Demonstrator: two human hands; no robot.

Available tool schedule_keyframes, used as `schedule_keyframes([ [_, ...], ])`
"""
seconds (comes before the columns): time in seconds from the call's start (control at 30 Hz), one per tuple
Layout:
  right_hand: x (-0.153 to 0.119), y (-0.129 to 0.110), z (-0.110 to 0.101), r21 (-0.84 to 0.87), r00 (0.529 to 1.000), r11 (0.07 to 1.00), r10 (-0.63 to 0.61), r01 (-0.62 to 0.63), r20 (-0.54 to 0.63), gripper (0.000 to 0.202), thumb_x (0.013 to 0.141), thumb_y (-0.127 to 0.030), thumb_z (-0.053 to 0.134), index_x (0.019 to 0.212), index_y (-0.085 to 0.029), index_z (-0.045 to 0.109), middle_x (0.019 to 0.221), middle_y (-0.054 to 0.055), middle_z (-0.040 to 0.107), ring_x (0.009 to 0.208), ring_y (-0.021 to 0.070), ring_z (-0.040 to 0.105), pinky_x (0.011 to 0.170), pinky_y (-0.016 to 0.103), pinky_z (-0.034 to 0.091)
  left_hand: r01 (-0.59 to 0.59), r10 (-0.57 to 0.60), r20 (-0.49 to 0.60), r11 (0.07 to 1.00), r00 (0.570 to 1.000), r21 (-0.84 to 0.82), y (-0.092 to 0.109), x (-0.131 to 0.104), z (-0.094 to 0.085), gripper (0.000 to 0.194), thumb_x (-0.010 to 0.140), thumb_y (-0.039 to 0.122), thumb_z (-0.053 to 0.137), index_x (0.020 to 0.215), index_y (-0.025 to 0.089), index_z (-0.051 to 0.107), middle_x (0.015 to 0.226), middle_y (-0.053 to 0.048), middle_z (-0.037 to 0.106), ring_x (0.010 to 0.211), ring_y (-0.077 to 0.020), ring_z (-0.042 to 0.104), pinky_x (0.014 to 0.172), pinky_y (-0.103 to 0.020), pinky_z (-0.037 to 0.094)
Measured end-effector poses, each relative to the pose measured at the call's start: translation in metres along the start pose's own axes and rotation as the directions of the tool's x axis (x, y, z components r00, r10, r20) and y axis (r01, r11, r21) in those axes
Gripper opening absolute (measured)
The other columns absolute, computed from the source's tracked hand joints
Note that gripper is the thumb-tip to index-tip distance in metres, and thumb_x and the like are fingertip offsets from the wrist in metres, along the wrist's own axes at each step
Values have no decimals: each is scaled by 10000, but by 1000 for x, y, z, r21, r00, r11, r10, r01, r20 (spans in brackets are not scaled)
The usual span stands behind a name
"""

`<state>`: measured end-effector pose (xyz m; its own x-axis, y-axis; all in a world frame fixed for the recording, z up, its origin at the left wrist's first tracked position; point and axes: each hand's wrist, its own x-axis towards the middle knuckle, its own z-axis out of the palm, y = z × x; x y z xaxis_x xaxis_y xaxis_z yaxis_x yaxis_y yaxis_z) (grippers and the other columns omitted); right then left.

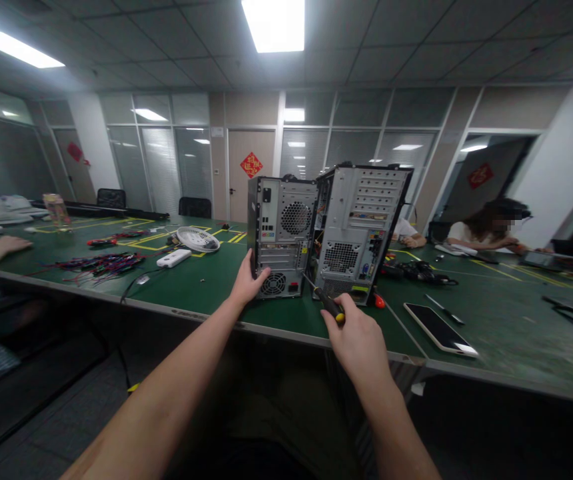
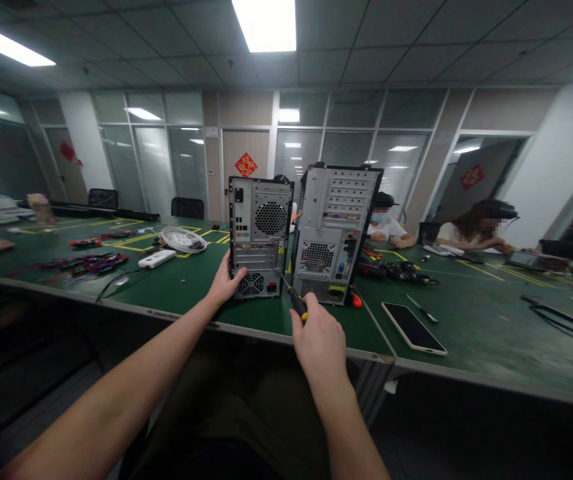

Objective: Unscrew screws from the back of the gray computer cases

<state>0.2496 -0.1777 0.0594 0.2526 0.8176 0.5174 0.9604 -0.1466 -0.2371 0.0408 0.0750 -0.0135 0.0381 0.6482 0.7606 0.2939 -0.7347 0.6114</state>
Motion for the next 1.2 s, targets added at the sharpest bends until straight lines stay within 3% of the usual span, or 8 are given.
schedule_keyframes([
  [0.23,2,-4,-1,-41,996,997,68,-66,48,278,1080,-460,460,1042,-222,599,776,66,730,721,253,706,593,297,294,10,-10,3,1000,1000,-2,0,0,0,897,905,589,675,1621,186,314,1626,-176,448,1533,-332,408,1295,-543,281],
  [0.53,-2,1,1,18,999,999,-46,46,-21,129,987,-338,636,1067,-240,612,892,42,753,745,220,697,621,284,329,11,-11,-6,1000,1000,-2,-2,0,1,896,900,587,686,1622,202,321,1618,-174,458,1536,-340,403,1288,-552,291],
  [0.77,1,-1,1,15,998,998,57,-57,-6,269,1054,-451,527,1052,-214,655,762,59,736,692,234,692,610,290,339,13,-13,-3,1000,1000,4,-1,0,1,893,901,580,686,1620,196,319,1623,-173,453,1532,-332,410,1291,-541,287],
  [0.87,2,2,3,58,997,997,57,-54,-60,278,1045,-436,542,1056,-201,691,810,74,748,725,238,698,644,298,389,12,-12,4,1000,1000,4,0,0,0,896,904,587,678,1619,184,317,1623,-179,451,1534,-332,406,1290,-539,291],
  [1.03,3,10,9,185,967,979,-34,83,-251,329,1023,-425,551,989,-161,745,1013,137,737,870,246,692,809,335,494,18,-18,5,1000,1000,0,1,-1,-1,894,900,588,684,1622,209,318,1620,-169,459,1537,-340,401,1285,-553,296],
  [1.2,1,9,10,165,972,984,-25,65,-234,235,989,-370,596,1021,-173,720,985,113,718,866,249,678,790,338,480,18,-18,7,1000,1000,5,2,0,-1,899,900,586,683,1624,196,318,1622,-178,451,1537,-346,399,1288,-553,292],
])
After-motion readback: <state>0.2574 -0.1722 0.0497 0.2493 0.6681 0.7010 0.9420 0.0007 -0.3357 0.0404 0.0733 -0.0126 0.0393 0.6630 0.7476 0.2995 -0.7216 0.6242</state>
